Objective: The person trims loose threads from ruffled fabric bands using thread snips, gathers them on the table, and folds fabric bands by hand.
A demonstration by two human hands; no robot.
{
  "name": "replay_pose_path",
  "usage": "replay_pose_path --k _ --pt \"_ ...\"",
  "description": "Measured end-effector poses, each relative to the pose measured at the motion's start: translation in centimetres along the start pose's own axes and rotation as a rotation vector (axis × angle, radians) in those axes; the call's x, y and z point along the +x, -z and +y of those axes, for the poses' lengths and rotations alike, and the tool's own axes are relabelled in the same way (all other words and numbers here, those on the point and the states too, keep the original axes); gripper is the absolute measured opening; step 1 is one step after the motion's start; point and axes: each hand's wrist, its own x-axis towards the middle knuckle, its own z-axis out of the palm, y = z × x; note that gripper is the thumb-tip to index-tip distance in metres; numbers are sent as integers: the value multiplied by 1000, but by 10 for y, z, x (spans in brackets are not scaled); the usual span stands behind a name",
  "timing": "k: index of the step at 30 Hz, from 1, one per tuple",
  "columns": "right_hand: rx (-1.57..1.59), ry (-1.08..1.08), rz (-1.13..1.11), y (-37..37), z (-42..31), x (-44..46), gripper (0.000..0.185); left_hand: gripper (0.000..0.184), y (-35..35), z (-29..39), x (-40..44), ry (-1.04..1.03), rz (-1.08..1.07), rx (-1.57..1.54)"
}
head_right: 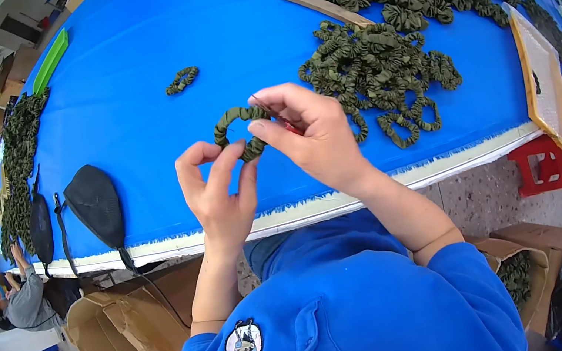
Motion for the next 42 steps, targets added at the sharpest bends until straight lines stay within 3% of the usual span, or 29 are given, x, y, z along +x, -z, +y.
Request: replay_pose_path --k 3,5,6,16,20,26,30,35,42 --pt "-57 13 11 -3 -11 -1 23 27 5 4 -1 26 -8 -58" --pt "-39 -4 19 -3 -14 -2 22 26 7 2 6 228 190 -490" --pt "-41 -4 20 -4 -15 -3 22 26 8 3 7 228 190 -492" --pt "-64 33 50 -3 -19 -3 19 20 21 11 15 529 -220 -563" --pt "-43 -75 -19 -6 -15 3 15 16 17 8 10 663 -205 -1232" --pt "16 -77 -50 -12 3 -1 14 14 8 19 14 621 -77 -1318" --pt "-317 128 11 -12 -13 -2 21 12 7 13 12 542 -36 -1219" --pt "-460 362 -25 -5 -21 -8 26 11 9 15 13 521 -17 -1043" --pt "-570 398 -129 -2 -29 -9 28 11 12 14 13 400 -69 -805"
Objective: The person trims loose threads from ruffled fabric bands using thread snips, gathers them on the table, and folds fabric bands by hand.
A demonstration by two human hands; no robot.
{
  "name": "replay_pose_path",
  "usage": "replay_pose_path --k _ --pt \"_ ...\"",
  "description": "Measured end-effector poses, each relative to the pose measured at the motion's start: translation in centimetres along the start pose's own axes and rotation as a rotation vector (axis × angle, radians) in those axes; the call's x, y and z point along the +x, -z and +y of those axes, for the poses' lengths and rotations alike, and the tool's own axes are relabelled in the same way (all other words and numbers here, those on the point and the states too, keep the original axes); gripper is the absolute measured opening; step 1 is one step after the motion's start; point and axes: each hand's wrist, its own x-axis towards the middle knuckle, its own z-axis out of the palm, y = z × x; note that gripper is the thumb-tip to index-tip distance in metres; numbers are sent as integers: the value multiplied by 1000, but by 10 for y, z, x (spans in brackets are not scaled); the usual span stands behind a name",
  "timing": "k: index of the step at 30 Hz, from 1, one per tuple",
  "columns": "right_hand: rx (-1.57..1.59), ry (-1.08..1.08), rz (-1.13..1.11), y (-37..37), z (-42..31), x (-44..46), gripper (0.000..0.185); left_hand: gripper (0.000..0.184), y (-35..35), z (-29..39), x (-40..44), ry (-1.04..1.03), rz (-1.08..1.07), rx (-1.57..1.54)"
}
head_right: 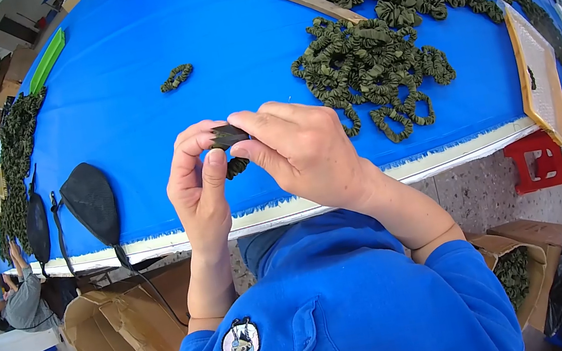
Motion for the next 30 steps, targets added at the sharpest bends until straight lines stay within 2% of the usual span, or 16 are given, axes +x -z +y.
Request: replay_pose_path --k 9,13,19,23,24,28,30 --pt "-27 43 -43 4 5 -1 29 10 4 1 2 -88 -32 156" --pt "229 -89 255 1 6 0 31 10 3 2 2 -50 56 33" --pt "134 47 146 -16 -4 -9 28 11 -2 3 1 13 93 0" --pt "340 -269 185 -12 -1 -8 22 11 2 6 -1 237 109 -166" --pt "340 -269 184 -11 -1 -6 22 11 4 6 -1 237 110 -166" --pt "691 -463 225 -6 0 6 16 13 9 6 0 428 -60 -331" --pt "688 -482 188 -8 7 8 17 12 8 6 -1 415 -57 -387"
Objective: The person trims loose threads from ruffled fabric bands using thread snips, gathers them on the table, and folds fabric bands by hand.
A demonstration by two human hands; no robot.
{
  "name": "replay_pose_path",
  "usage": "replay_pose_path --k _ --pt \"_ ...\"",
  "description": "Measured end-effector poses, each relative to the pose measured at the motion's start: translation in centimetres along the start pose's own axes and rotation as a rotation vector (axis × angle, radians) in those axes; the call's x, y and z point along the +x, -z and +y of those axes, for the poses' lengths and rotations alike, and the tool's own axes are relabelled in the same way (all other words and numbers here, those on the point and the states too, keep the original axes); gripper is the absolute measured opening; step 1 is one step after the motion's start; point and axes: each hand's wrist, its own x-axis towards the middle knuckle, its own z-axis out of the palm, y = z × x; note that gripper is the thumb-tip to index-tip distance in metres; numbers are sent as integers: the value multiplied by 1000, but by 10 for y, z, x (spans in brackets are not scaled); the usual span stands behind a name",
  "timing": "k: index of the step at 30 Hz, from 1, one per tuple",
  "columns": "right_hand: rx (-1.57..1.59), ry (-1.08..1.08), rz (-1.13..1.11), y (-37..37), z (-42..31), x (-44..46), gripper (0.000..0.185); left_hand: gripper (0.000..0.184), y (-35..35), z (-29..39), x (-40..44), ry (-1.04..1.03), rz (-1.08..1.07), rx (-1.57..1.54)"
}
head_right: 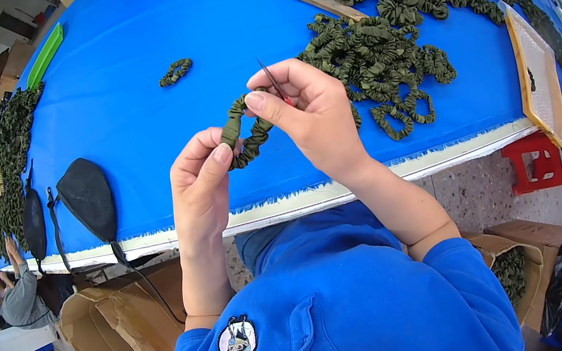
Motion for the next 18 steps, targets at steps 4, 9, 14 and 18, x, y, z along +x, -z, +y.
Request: replay_pose_path --k 4,9,14,18 --pt "-37 -70 -70 4 13 7 18 11 -4 -1 3 -48 -46 -155" --pt "-271 173 -22 8 19 7 20 9 -3 0 3 -125 56 -57" --pt "-458 273 -24 7 -7 -7 24 12 -1 -5 4 -227 111 107" --pt "-685 434 -151 6 -9 -10 25 13 -6 -2 3 -334 157 356"
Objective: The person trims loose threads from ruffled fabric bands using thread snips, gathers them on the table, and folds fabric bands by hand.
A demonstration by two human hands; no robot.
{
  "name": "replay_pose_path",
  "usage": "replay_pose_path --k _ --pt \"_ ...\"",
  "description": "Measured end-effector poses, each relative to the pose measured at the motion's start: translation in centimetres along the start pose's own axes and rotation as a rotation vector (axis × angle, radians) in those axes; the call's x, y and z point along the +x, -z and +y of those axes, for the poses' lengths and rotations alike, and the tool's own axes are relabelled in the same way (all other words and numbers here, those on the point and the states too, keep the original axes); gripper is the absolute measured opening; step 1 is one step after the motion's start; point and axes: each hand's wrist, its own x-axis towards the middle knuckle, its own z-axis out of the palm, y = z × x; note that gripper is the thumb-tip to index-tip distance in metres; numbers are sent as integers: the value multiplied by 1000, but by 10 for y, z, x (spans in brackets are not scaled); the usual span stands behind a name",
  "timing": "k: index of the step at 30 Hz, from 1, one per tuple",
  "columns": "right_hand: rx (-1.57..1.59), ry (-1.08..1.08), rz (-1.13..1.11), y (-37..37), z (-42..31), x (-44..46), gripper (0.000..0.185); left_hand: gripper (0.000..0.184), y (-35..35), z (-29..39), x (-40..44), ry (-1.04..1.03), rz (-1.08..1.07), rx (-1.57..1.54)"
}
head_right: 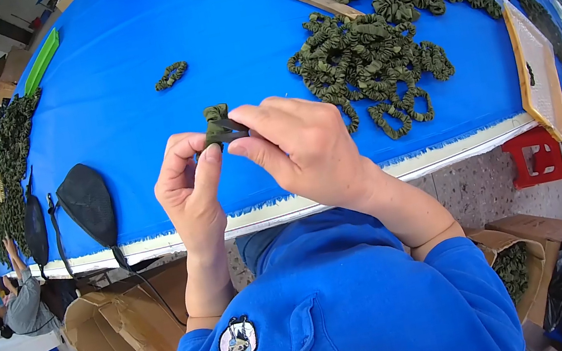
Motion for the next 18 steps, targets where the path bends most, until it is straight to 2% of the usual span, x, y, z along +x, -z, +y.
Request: replay_pose_path --k 10,16,18 --pt "-124 196 121 -12 6 2 19 15 -2 1 -3 -109 27 85" --pt "-140 211 123 -10 8 1 17 15 -2 2 -3 -140 7 125" --pt "-38 99 145 -8 5 1 16 15 -3 5 -3 -112 23 103"
